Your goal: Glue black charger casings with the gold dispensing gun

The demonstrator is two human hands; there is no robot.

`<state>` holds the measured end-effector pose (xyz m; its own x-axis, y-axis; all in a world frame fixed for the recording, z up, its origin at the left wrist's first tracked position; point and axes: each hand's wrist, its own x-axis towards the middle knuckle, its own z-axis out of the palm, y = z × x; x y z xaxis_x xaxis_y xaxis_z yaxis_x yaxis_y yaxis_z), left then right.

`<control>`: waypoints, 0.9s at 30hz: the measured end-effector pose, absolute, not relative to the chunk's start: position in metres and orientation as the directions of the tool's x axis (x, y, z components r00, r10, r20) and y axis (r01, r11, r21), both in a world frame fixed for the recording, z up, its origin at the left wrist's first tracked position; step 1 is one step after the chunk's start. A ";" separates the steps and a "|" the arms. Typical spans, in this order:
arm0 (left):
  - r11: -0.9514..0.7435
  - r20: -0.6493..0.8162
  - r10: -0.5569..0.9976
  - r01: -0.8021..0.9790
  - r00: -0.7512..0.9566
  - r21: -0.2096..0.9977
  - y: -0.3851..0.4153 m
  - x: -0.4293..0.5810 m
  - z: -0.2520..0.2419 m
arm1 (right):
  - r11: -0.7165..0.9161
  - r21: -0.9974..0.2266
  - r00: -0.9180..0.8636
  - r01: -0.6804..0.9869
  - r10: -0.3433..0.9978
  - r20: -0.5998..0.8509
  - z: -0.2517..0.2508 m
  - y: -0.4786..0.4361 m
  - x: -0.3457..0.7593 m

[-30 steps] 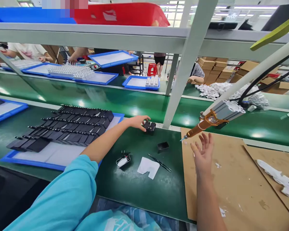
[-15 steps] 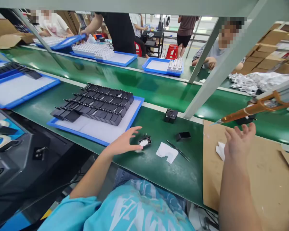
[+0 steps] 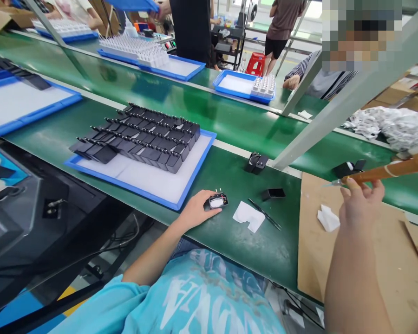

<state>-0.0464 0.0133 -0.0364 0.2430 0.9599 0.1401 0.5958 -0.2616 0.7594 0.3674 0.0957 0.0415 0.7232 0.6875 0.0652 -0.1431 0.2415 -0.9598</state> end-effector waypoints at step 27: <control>-0.432 0.323 0.899 0.477 0.295 0.766 -0.037 -0.021 -0.014 | 0.431 -0.730 0.257 -0.531 0.903 0.346 0.069 -0.015 0.143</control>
<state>-0.0209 -0.0369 -0.0141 0.2954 0.8992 0.3229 0.4769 -0.4316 0.7657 0.1427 -0.0155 0.0686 0.2569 0.9025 0.3456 -0.5311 0.4306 -0.7297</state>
